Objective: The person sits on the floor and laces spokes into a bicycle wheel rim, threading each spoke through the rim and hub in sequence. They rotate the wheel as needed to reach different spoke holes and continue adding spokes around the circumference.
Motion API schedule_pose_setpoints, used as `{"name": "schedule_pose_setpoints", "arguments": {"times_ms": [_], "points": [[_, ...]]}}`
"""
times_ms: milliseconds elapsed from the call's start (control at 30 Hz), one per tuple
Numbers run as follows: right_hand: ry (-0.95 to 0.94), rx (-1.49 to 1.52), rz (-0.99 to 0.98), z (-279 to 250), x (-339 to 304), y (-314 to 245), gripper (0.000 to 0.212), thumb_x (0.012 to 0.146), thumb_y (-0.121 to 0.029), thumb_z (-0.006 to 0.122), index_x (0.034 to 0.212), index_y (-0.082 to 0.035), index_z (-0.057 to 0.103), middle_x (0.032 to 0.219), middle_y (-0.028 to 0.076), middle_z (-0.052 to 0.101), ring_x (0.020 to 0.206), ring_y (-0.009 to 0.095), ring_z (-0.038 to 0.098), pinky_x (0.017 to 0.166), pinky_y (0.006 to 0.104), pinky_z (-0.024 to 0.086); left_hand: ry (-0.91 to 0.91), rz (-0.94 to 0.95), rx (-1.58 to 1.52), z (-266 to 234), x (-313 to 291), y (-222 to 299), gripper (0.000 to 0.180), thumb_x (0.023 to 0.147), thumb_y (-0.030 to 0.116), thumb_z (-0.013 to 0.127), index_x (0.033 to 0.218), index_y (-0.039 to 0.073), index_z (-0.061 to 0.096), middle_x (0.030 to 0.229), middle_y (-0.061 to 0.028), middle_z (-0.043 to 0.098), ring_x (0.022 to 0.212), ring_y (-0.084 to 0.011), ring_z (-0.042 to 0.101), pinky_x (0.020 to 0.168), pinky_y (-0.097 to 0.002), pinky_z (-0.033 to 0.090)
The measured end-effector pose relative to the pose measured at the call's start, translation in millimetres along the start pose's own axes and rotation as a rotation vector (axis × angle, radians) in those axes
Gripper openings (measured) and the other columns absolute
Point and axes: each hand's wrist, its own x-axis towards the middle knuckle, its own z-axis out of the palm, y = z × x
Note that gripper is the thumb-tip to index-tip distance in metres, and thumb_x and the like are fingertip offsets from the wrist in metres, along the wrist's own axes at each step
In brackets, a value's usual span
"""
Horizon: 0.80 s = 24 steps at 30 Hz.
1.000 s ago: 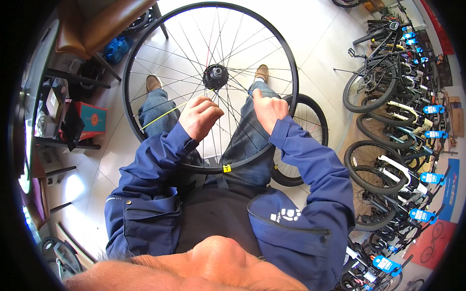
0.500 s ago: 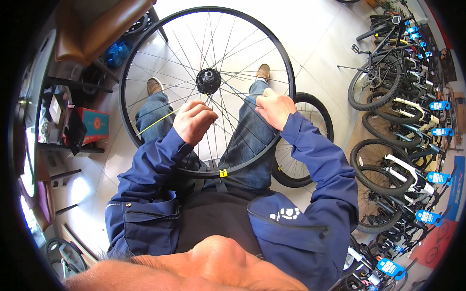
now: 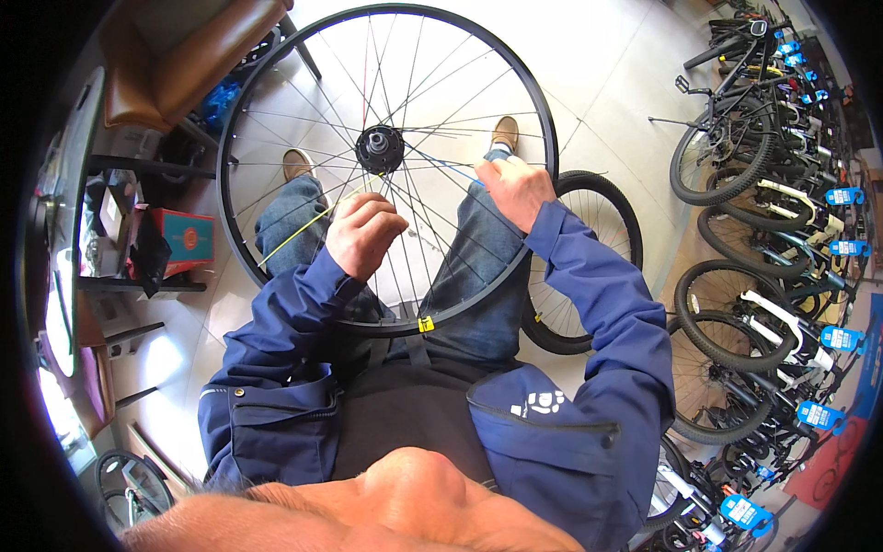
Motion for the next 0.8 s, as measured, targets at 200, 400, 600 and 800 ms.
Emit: {"name": "schedule_pose_setpoints", "arguments": {"times_ms": [200,400,600,800], "points": [[-0.004,0.093,0.053,-3.2,22.6,15.2,0.013,0.098,-0.009,0.068,0.108,-0.018,0.07,0.085,0.008,0.07,0.081,0.031,0.076,0.067,0.0435,0.062,-0.005,-0.036,0.008,4.4,-3.0,0.9,0.021,0.087,0.003,0.079,0.106,0.012,0.076,0.105,-0.0046,0.074,0.11,-0.0293,0.072,0.093,-0.046,0.055],[-0.17,-0.079,-0.073,-10.0,38.1,30.9,0.016,0.098,-0.018,0.07,0.112,-0.021,0.076,0.09,0.002,0.074,0.093,0.026,0.075,0.073,0.0386,0.064,-0.019,-0.03,0.003,0.5,-8.3,-2.8,0.025,0.085,0.002,0.079,0.107,0.013,0.076,0.107,-0.0037,0.075,0.111,-0.0278,0.073,0.091,-0.0446,0.056],[0.033,0.016,-0.003,5.0,41.7,28.6,0.017,0.098,-0.026,0.083,0.111,-0.016,0.084,0.096,0.005,0.079,0.094,0.026,0.076,0.08,0.0392,0.065,-0.039,-0.036,-0.002,-3.4,-7.3,-3.7,0.026,0.085,0.002,0.078,0.108,0.014,0.077,0.107,-0.0029,0.075,0.11,-0.0269,0.073,0.09,-0.0445,0.055],[0.305,0.164,0.092,-8.6,36.8,25.1,0.022,0.095,-0.014,0.088,0.116,-0.011,0.085,0.111,0.01,0.083,0.099,0.03,0.079,0.087,0.0405,0.065,-0.015,-0.022,0.021,-6.6,-5.8,0.3,0.023,0.087,0.006,0.078,0.109,0.015,0.078,0.109,-0.0016,0.075,0.11,-0.0253,0.073,0.087,-0.0432,0.052]]}}
